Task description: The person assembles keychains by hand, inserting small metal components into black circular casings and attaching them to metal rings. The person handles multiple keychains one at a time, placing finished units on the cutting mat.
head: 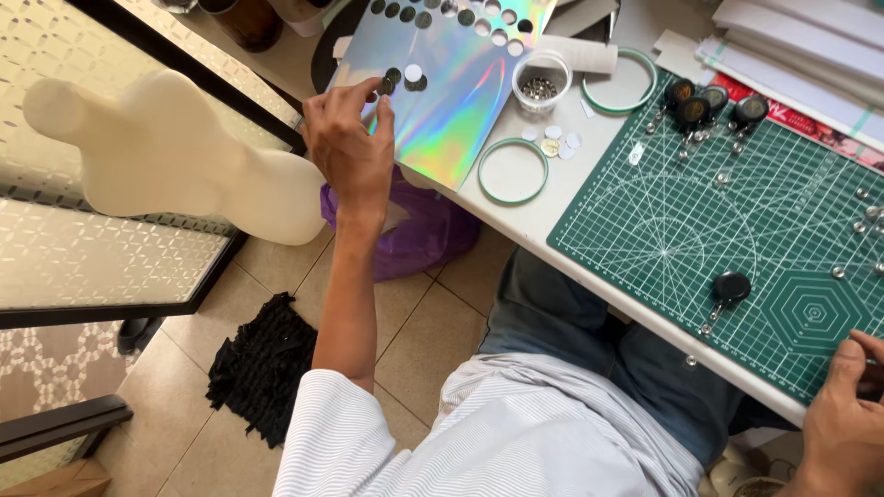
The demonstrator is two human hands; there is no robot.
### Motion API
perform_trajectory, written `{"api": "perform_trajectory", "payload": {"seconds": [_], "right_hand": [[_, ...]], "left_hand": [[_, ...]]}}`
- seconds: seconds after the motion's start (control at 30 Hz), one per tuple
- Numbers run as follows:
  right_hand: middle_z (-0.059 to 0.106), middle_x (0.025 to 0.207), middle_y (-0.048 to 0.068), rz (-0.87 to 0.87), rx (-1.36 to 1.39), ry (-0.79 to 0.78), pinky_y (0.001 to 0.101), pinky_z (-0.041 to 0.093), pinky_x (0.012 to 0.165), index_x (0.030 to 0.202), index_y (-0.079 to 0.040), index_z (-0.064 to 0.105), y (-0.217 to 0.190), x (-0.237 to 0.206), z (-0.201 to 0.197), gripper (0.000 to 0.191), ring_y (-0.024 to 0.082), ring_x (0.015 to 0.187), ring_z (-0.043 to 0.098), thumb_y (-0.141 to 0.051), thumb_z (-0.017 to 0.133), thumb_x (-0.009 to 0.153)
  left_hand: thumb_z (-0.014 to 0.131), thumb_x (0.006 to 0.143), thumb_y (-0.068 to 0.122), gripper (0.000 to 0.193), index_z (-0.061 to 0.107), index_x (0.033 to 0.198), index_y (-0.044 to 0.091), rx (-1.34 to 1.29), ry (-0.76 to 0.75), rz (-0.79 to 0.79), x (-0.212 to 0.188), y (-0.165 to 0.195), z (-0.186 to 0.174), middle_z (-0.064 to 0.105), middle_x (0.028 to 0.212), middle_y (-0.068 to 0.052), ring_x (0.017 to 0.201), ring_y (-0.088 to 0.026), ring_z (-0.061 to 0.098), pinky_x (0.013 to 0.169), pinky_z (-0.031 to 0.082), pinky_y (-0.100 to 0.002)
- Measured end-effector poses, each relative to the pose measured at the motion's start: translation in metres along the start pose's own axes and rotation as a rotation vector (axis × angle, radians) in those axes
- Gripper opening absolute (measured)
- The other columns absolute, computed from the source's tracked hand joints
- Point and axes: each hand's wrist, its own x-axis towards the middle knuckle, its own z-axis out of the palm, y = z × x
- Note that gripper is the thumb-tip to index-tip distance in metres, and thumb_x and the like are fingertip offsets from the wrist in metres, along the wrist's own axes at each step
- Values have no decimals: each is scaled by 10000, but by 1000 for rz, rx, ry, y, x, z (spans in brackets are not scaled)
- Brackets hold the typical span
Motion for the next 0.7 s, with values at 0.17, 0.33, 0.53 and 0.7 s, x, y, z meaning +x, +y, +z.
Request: {"api": "perform_trajectory", "payload": {"seconds": [0.17,0.33,0.53,0.7], "right_hand": [[691,968,68,62,-14,-7,226,506,720,1217,4,693,6,0,1,175,113,850,639,-78,588,1104],[692,969,66,63,-29,-4,220,504,726,1213,1,694,8,-1,0,171,107,844,636,-82,591,1105],[681,1032,94,56,4,-8,227,496,724,1254,10,679,13,-1,2,197,120,861,618,-85,575,1116],[690,1020,100,45,-3,-19,231,493,726,1267,18,669,20,-2,4,210,127,852,621,-90,550,1131]], "left_hand": [[794,916,194,195,771,1097,127,-27,20,17,8,3,6,713,1104,-2,1167,-277,550,1017,421,-442],[789,916,194,177,777,1080,129,-45,10,23,16,7,11,716,1127,10,1200,-271,549,1031,416,-447],[770,923,166,162,795,1080,134,-18,14,26,24,-4,14,721,1151,10,1254,-294,532,1044,409,-466],[758,948,158,138,812,1072,131,-8,-18,0,23,-15,14,723,1164,5,1314,-327,507,1069,409,-494]]}}
